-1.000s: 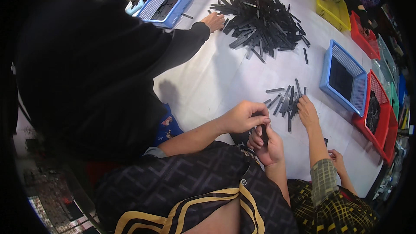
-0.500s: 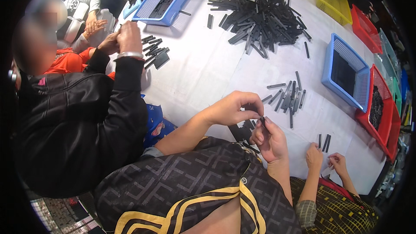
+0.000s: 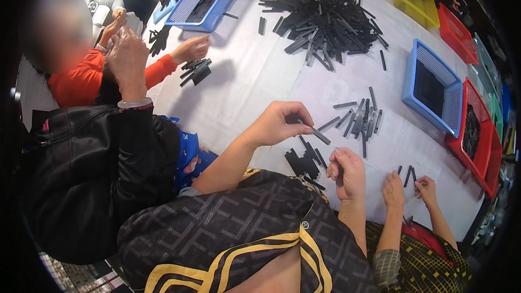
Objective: The person sits at a table with several others and repeatedly picks up small black plastic pieces, snaps them together by hand, and places the assembled units into a blue basket. The task continues throughout the clip with multiple participants performing the same assembly.
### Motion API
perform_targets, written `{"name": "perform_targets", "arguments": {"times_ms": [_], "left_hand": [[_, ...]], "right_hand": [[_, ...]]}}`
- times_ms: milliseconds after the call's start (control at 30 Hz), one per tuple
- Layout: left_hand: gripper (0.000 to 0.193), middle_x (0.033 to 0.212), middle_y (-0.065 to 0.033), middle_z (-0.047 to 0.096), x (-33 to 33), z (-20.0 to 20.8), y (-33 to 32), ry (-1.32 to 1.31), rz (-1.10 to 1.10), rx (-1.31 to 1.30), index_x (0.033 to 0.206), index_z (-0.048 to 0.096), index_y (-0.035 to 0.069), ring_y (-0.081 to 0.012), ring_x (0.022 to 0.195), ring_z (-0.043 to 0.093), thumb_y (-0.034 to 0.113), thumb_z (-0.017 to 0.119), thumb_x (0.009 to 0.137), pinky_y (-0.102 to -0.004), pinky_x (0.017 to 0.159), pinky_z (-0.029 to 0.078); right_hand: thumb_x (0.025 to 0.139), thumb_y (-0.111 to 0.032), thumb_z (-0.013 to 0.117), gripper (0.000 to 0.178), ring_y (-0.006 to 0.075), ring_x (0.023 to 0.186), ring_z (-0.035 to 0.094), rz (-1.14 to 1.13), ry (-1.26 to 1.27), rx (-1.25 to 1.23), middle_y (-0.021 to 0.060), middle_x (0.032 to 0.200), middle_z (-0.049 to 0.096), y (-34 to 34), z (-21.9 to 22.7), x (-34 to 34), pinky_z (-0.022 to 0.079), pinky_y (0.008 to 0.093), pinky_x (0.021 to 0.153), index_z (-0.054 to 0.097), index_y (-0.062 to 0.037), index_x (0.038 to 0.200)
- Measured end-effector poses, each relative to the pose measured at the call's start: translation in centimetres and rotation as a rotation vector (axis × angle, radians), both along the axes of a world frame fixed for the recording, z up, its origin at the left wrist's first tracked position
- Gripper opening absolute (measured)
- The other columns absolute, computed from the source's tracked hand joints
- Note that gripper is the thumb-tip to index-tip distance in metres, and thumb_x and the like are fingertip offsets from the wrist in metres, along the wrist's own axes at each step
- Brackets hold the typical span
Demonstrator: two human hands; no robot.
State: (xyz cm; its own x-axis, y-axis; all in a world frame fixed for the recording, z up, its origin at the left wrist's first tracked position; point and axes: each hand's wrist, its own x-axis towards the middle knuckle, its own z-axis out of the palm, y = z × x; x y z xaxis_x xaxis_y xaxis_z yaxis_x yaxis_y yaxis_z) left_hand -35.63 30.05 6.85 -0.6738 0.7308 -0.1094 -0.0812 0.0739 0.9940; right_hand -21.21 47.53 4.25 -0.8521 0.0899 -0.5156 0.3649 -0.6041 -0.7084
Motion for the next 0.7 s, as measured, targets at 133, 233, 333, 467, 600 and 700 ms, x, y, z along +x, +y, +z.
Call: {"name": "perform_targets", "arguments": {"times_ms": [133, 233, 333, 467, 600, 700], "left_hand": [[0.011, 0.074, -0.0027, 0.062, -0.4, 0.4, -0.6, -0.084, 0.046, 0.001, 0.081, 0.06, -0.001, -0.0056, 0.066, 0.055, 0.001, 0.068, 0.074, -0.0195, 0.06, 0.045], [0.012, 0.074, -0.0037, 0.062, 0.0, 0.1, -0.3, -0.086, 0.027, 0.001, 0.082, 0.059, 0.0, -0.0065, 0.064, 0.057, 0.0, 0.068, 0.074, -0.0196, 0.056, 0.046], [0.013, 0.075, -0.005, 0.063, 0.6, 0.0, 0.4, -0.114, -0.01, 0.023, 0.083, 0.059, -0.001, -0.0077, 0.065, 0.058, -0.001, 0.068, 0.074, -0.0199, 0.055, 0.046], [0.014, 0.075, -0.0058, 0.063, 0.8, -0.1, 0.4, -0.145, -0.03, 0.039, 0.084, 0.058, -0.001, -0.0089, 0.068, 0.06, -0.002, 0.068, 0.074, -0.0201, 0.056, 0.047], [0.017, 0.076, -0.0054, 0.063, 0.8, -0.4, 0.4, -0.133, -0.037, 0.037, 0.086, 0.058, -0.002, -0.0097, 0.07, 0.06, -0.002, 0.069, 0.073, -0.0205, 0.06, 0.048], [0.019, 0.08, -0.0057, 0.062, 0.8, -1.2, 0.2, -0.126, -0.016, 0.072, 0.088, 0.057, -0.002, -0.0106, 0.073, 0.06, -0.004, 0.069, 0.073, -0.0212, 0.064, 0.049]], "right_hand": [[0.089, -0.021, 0.048, 0.021, 0.0112, 0.048, 0.045, -0.026, 0.02, 0.003, 0.0041, 0.055, 0.048, 0.7, -0.2, 0.0, 0.038, 0.0243, 0.051, 0.054, -0.0014, 0.085], [0.09, -0.02, 0.047, 0.023, 0.0123, 0.054, 0.049, 0.035, 0.02, 0.023, 0.0067, 0.062, 0.054, -0.1, 1.0, -0.8, 0.041, 0.0235, 0.055, 0.056, 0.0006, 0.095], [0.091, -0.019, 0.047, 0.025, 0.0129, 0.06, 0.054, 0.061, 0.061, -0.006, 0.0101, 0.071, 0.061, -0.7, 1.5, -1.0, 0.043, 0.0227, 0.059, 0.056, 0.0012, 0.102], [0.093, -0.019, 0.045, 0.028, 0.0134, 0.063, 0.055, 0.069, 0.092, 0.04, 0.0127, 0.075, 0.063, -1.0, 2.1, -1.1, 0.044, 0.0237, 0.061, 0.055, 0.0031, 0.105], [0.094, -0.021, 0.042, 0.032, 0.0131, 0.063, 0.055, 0.076, 0.09, 0.051, 0.0143, 0.078, 0.064, -1.1, 2.8, -1.1, 0.045, 0.0236, 0.062, 0.055, 0.0051, 0.106], [0.094, -0.023, 0.041, 0.034, 0.0131, 0.062, 0.056, 0.097, 0.081, 0.049, 0.0148, 0.078, 0.064, -1.1, 2.7, -1.0, 0.045, 0.0234, 0.062, 0.055, 0.0058, 0.105]]}}
